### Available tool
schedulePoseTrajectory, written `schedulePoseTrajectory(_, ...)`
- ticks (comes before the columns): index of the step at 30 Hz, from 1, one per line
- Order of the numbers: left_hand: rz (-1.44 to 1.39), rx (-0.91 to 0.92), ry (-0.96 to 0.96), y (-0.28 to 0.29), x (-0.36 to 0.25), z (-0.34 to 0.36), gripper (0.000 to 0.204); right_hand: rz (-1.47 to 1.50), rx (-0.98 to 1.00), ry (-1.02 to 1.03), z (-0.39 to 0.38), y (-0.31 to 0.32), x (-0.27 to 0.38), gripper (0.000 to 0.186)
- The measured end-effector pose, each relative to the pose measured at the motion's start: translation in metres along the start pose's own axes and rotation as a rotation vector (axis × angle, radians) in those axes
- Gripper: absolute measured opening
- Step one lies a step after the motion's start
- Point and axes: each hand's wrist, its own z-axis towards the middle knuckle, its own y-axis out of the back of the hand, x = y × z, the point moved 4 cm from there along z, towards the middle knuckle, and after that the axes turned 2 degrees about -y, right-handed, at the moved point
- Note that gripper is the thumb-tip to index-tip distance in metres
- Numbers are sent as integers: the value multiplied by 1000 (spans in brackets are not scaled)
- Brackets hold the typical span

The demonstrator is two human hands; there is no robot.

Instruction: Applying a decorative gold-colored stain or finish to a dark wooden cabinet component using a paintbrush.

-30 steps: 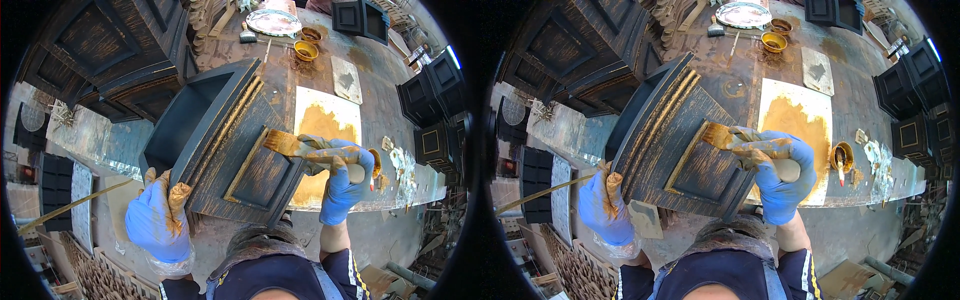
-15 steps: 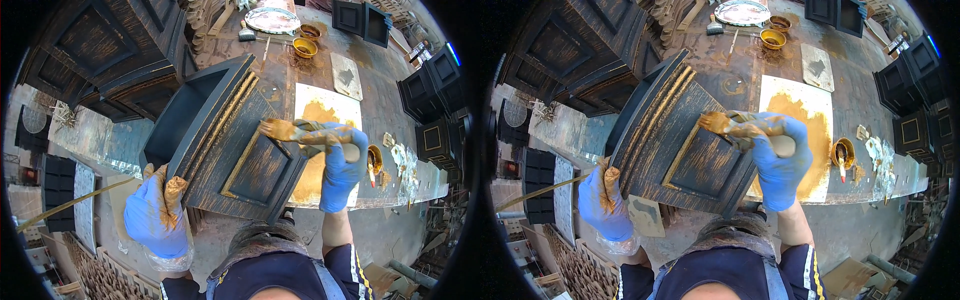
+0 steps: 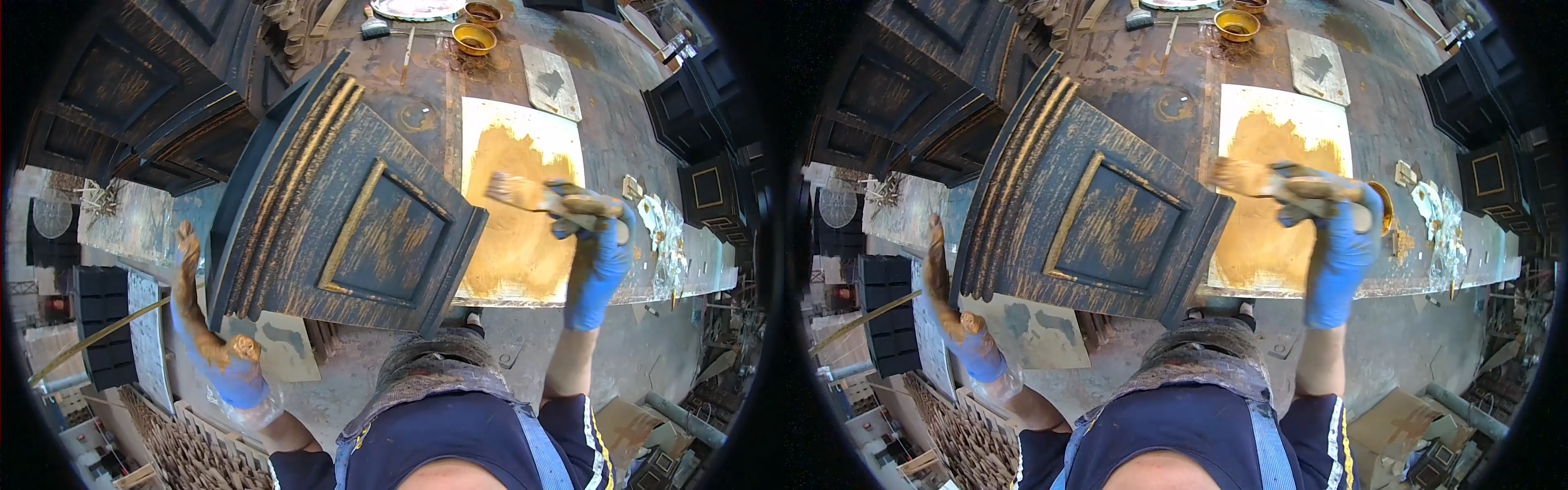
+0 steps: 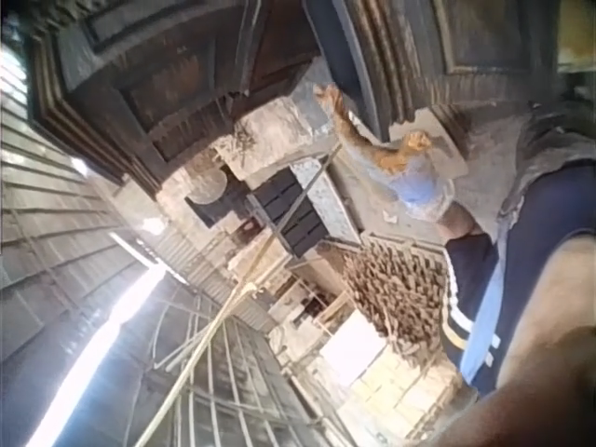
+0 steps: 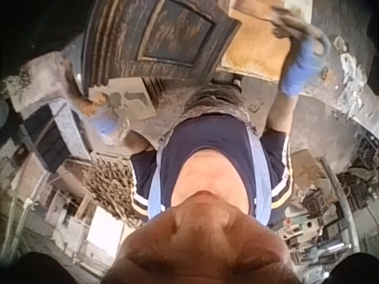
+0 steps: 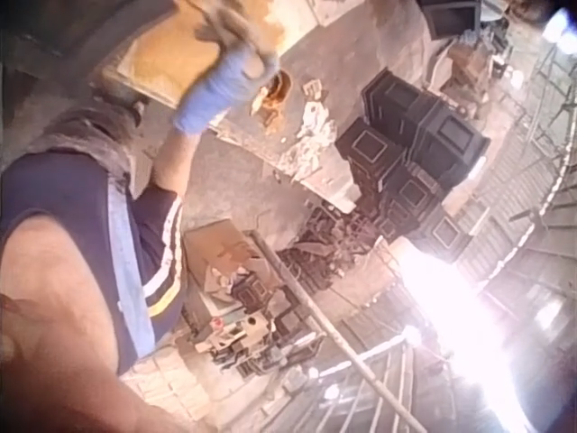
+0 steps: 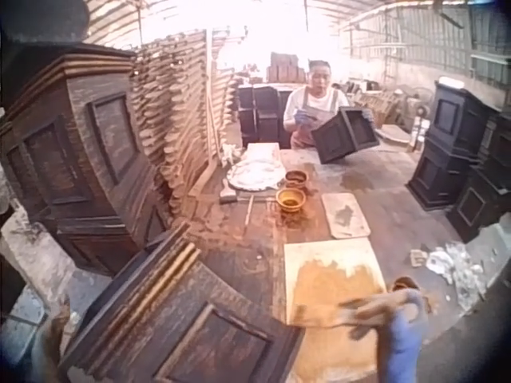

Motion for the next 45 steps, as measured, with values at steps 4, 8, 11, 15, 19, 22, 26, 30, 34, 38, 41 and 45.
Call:
schedulePoseTrajectory(4,-109,1,235,-11,7,-9,70,16,-70,-47,-7,61,-2,28)
schedulePoseTrajectory(8,-153,-183,326,-3,26,-23,45,84,-86,-123,-18,100,-10,23)
schedulePoseTrajectory(11,-49,-333,337,4,29,-30,30,-35,-376,-92,-16,154,-19,21)
schedulePoseTrajectory(15,-92,-295,312,-6,23,-26,37,-823,-475,-33,0,245,-13,16)
schedulePoseTrajectory(19,-154,-220,277,2,13,-19,33,-1099,-313,-136,19,259,-44,17)
schedulePoseTrajectory(22,-255,-182,381,22,28,-20,36,-1058,-330,-197,23,274,-76,16)
schedulePoseTrajectory(26,-233,-33,409,44,34,-24,51,-963,-309,-163,25,289,-102,15)
schedulePoseTrajectory(30,-181,-32,469,67,41,-42,54,-1038,-222,-283,30,298,-100,19)
schedulePoseTrajectory(34,-67,-48,479,93,57,-50,57,-1102,-197,-196,42,299,-106,19)
schedulePoseTrajectory(38,45,36,473,95,57,-51,54,-1057,-202,-161,43,304,-104,18)
schedulePoseTrajectory(41,168,-92,713,102,50,-58,49,-1099,-78,-253,40,305,-94,18)
schedulePoseTrajectory(45,117,-103,674,95,48,-58,46,-974,-261,-205,46,347,-93,20)
